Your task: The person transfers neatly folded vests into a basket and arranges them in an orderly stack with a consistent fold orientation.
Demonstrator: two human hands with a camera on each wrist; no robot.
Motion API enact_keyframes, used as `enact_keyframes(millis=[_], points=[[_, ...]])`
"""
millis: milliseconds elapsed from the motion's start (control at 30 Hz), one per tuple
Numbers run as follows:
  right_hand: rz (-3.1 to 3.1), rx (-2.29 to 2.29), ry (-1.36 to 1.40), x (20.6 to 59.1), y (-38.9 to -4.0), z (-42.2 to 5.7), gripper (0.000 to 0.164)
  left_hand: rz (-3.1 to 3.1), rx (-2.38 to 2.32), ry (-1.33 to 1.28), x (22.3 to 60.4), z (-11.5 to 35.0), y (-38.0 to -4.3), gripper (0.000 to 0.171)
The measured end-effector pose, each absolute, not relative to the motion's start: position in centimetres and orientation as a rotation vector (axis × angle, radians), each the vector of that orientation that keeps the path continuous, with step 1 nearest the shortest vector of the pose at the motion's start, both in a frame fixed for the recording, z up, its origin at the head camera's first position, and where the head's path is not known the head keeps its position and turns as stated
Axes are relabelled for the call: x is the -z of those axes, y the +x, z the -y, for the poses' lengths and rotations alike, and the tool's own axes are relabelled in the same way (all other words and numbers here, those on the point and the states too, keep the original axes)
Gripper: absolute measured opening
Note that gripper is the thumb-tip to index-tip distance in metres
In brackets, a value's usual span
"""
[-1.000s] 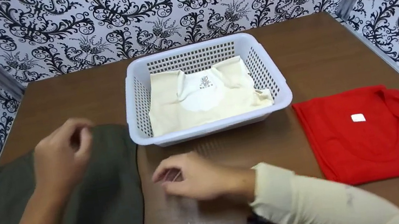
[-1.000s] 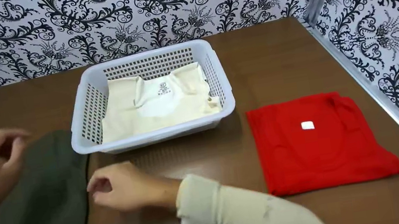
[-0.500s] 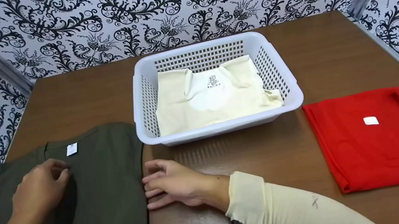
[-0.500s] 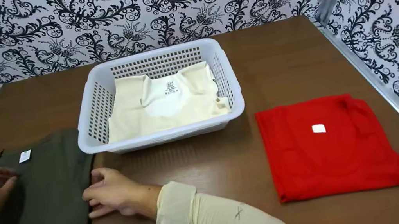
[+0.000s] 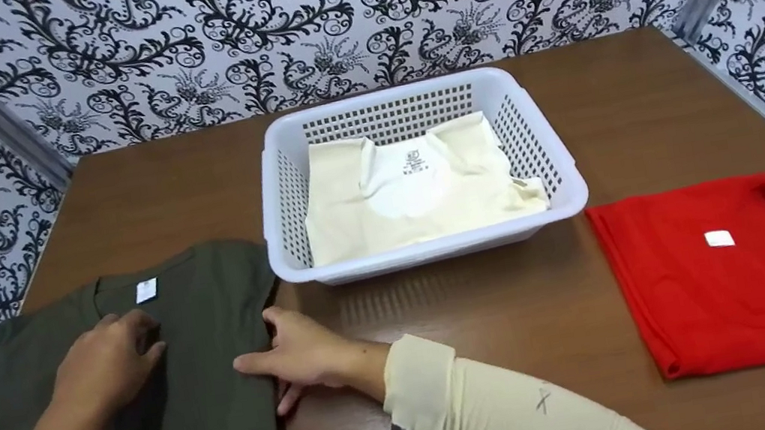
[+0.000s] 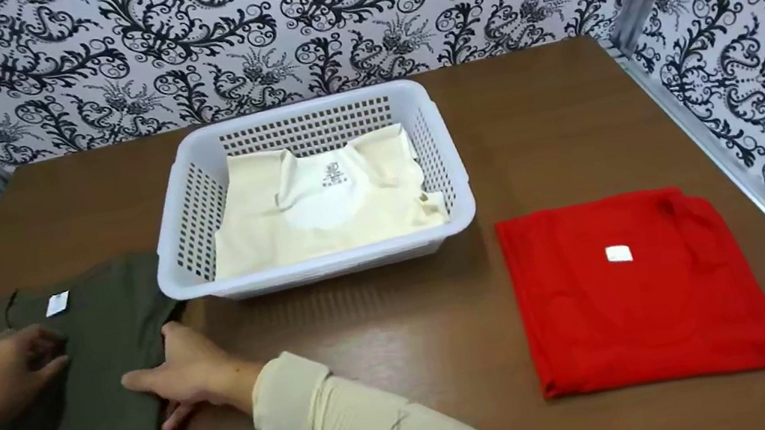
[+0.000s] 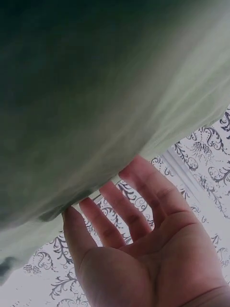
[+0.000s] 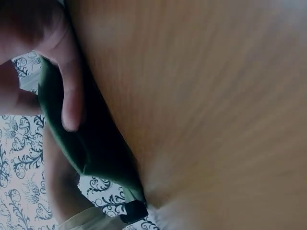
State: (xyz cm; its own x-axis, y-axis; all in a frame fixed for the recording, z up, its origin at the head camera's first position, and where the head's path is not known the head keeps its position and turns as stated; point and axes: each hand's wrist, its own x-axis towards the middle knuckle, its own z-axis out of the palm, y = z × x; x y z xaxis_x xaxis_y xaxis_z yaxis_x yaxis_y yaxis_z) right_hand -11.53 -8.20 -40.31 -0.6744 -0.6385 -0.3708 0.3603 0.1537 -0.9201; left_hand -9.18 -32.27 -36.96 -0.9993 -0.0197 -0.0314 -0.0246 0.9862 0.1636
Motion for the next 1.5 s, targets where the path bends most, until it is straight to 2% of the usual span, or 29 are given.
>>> enact_keyframes(millis=[100,200,333,567,733,867,967,1033,1200,1400,1500], points=[[-1.759,1.592,-0.305,40.3,-11.8,8.6,0.072,-3.114,-0.235,-0.015,37.1,32.1,-9.4,0.031],[-1.827,1.580,-0.341,40.4,-11.9,9.0,0.055,-3.104,-0.255,-0.022,37.1,32.3,-9.4,0.031],[-1.966,1.549,-0.436,40.4,-12.0,9.0,0.040,-3.088,-0.319,-0.033,37.0,33.0,-9.3,0.028],[-2.121,1.382,-0.478,40.4,-11.6,7.8,0.074,-3.044,-0.500,0.000,36.9,34.4,-9.6,0.020],[-2.131,1.338,-0.461,40.3,-11.1,6.1,0.078,-3.025,-0.526,0.023,36.8,34.7,-9.7,0.021],[-2.081,1.361,-0.472,40.3,-10.8,4.8,0.081,-2.979,-0.467,-0.057,36.6,36.2,-9.7,0.027],[-2.040,1.375,-0.513,40.3,-10.6,4.0,0.082,-2.951,-0.373,-0.202,36.9,37.9,-9.7,0.034],[-2.009,1.387,-0.553,40.3,-10.5,3.6,0.077,-2.930,-0.300,-0.330,37.4,39.2,-9.6,0.043],[-1.891,1.453,-0.621,40.4,-10.2,2.5,0.059,-2.906,-0.182,-0.558,39.9,43.1,-9.6,0.072],[-1.828,1.465,-0.635,40.2,-10.0,1.7,0.054,-2.793,-0.153,-0.692,42.4,46.3,-9.8,0.115],[-1.804,1.464,-0.626,40.0,-10.2,1.6,0.049,-2.742,-0.233,-0.772,43.1,46.5,-9.8,0.128]])
